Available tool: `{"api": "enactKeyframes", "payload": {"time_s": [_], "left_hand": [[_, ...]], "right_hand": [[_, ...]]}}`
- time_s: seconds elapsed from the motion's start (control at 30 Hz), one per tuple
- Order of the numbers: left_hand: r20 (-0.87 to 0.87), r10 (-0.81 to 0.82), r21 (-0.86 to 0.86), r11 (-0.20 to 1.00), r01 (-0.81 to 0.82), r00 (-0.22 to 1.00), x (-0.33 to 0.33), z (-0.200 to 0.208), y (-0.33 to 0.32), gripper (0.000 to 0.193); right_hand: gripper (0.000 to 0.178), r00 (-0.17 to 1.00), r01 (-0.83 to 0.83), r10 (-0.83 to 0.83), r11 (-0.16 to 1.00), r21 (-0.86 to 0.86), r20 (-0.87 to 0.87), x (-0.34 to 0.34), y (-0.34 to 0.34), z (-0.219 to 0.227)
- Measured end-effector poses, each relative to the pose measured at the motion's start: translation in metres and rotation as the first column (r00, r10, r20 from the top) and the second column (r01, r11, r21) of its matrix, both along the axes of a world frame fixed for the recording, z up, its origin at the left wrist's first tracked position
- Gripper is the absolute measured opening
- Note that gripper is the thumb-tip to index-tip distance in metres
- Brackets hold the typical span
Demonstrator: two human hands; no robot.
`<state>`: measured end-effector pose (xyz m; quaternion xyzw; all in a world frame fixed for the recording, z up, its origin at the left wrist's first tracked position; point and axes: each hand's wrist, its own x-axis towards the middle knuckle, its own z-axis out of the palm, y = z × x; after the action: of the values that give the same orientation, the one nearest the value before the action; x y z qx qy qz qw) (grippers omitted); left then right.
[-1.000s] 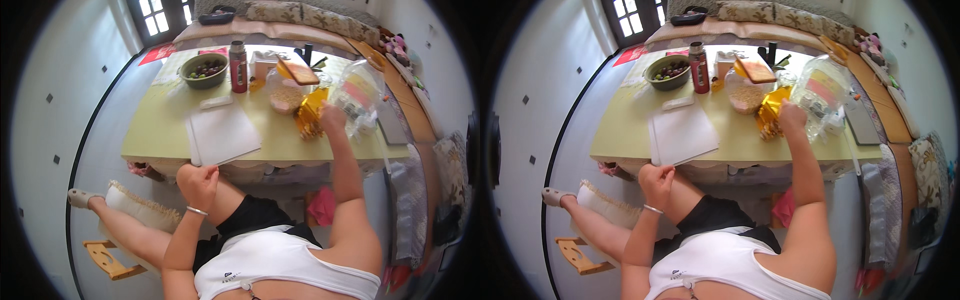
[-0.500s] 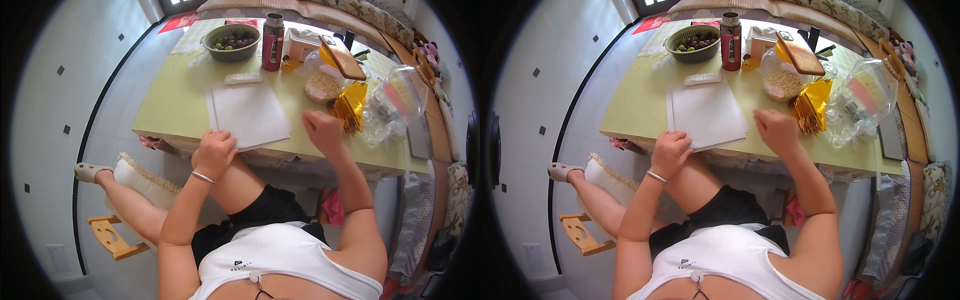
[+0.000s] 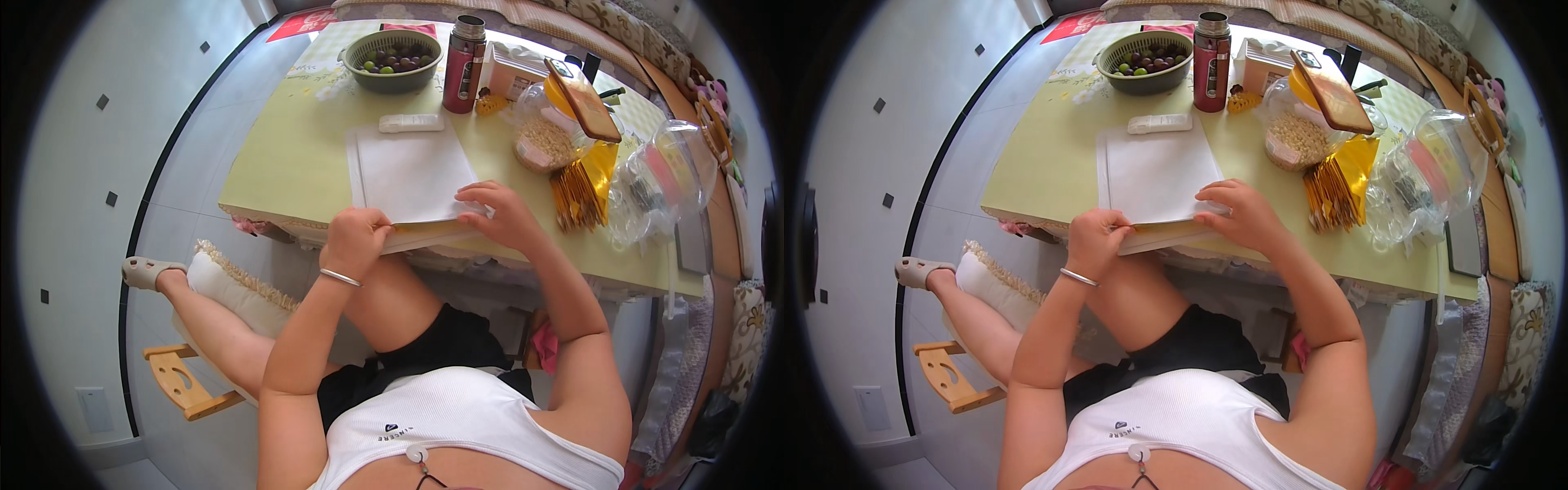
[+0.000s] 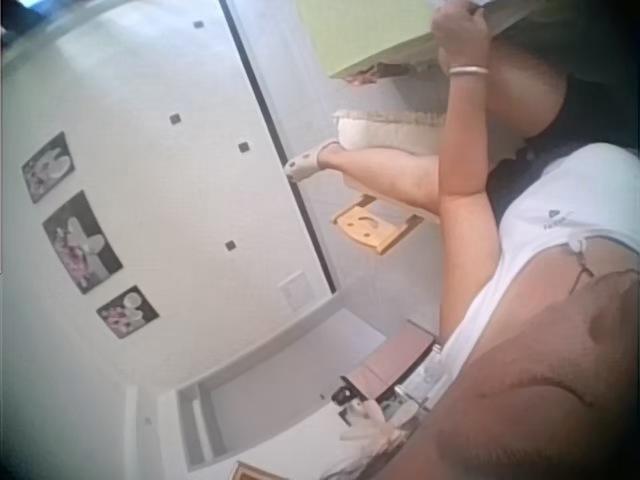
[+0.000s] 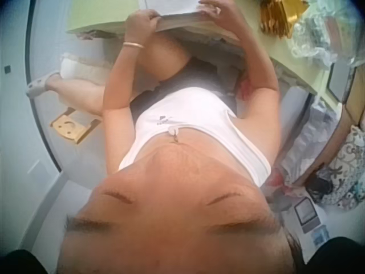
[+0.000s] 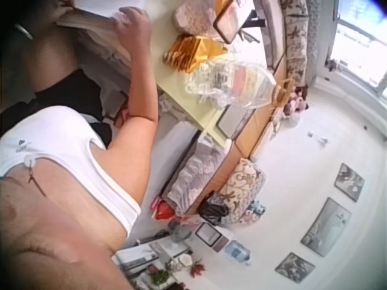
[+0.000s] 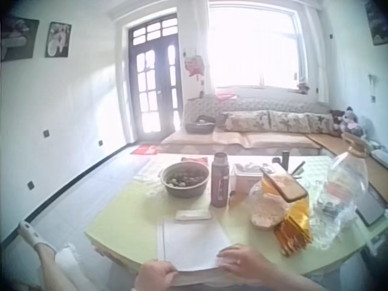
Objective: The person sits at a table and folds a yellow sheet of paper into a triangular shape using a white paper as a guide. They repeat this folding process multiple times, stacking the finished yellow triangles on the table.
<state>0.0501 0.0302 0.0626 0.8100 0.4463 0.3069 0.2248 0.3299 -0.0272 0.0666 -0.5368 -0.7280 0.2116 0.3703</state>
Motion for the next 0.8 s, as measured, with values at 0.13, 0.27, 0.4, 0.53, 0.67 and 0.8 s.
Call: {"api": "enactKeyframes", "payload": {"time_s": [0.13, 0.27, 0.4, 0.53, 0.67, 0.8], "left_hand": [[-0.007, 0.087, -0.375, 0.923, -0.083, 0.996, 0.004, 0.023, 0.007, 0.009], [0.207, 0.086, -0.395, 0.919, 0.002, 0.975, 0.0, 0.013, 0.033, 0.018], [0.343, 0.126, -0.415, 0.909, 0.03, 0.931, 0.005, 0.003, 0.053, 0.021], [0.582, 0.145, -0.466, 0.866, 0.182, 0.8, 0.007, -0.01, 0.058, 0.036], [0.327, 0.255, -0.332, 0.933, -0.142, 0.91, 0.006, -0.028, 0.062, 0.044], [0.211, 0.307, -0.165, 0.947, -0.276, 0.928, 0.016, -0.041, 0.064, 0.048]], "right_hand": [[0.041, 0.989, -0.149, 0.145, 0.984, 0.102, 0.041, 0.015, 0.011, -0.009], [0.038, 0.99, -0.029, 0.001, 0.981, -0.193, -0.144, 0.023, 0.026, -0.018], [0.027, 0.962, 0.097, -0.161, 0.956, -0.278, -0.219, 0.027, 0.053, -0.029], [0.025, 0.922, 0.244, -0.31, 0.931, -0.27, -0.234, 0.02, 0.072, -0.037], [0.026, 0.91, 0.38, -0.408, 0.891, -0.248, -0.07, 0.012, 0.076, -0.032], [0.025, 0.875, 0.483, -0.483, 0.859, -0.169, 0.046, 0.0, 0.072, -0.025]]}}
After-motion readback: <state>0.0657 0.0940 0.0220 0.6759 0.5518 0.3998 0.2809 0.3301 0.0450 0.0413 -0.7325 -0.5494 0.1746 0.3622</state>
